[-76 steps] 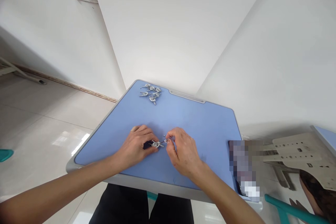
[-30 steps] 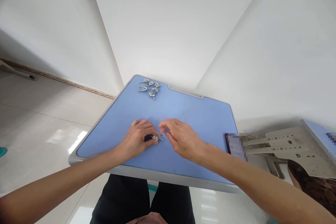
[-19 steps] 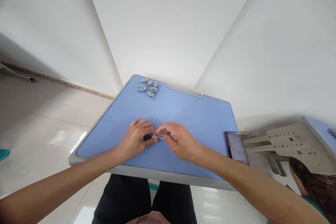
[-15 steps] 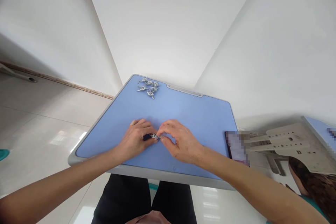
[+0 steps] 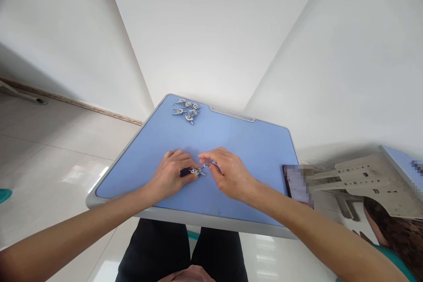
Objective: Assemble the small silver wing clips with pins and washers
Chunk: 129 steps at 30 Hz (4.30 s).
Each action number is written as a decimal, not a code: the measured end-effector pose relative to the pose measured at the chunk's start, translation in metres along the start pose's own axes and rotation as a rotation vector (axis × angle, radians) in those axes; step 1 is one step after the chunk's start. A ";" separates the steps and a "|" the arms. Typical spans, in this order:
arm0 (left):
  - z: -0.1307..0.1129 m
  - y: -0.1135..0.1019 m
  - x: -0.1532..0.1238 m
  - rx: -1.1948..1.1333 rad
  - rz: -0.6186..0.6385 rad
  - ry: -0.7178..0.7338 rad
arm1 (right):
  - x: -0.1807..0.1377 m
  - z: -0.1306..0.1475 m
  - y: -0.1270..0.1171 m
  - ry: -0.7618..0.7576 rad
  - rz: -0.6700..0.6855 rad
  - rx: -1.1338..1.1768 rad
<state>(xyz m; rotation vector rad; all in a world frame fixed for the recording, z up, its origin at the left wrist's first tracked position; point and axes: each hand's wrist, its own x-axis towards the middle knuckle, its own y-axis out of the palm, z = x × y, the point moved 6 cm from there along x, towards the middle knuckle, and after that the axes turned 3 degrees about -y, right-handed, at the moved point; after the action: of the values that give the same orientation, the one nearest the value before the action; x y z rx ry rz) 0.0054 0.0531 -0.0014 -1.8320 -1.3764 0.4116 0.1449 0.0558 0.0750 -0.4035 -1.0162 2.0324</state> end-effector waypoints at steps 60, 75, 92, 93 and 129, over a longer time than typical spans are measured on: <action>-0.011 -0.019 -0.002 -0.049 0.285 0.228 | -0.010 -0.046 0.047 0.151 -0.019 -0.326; -0.020 -0.007 -0.022 0.209 0.120 0.076 | -0.043 -0.021 0.080 0.342 -0.077 -0.397; -0.018 -0.010 -0.017 0.097 0.105 -0.072 | -0.044 -0.017 0.084 0.137 -0.180 -0.364; -0.017 -0.010 -0.017 0.091 0.104 -0.070 | -0.044 -0.017 0.085 0.133 -0.177 -0.359; -0.012 -0.010 -0.021 0.083 0.083 0.048 | -0.039 -0.019 0.083 0.296 -0.038 -0.335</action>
<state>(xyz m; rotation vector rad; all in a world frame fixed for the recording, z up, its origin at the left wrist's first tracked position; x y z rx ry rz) -0.0013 0.0298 0.0097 -1.8233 -1.2365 0.4580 0.1373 0.0066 -0.0040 -0.8274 -1.1655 1.7050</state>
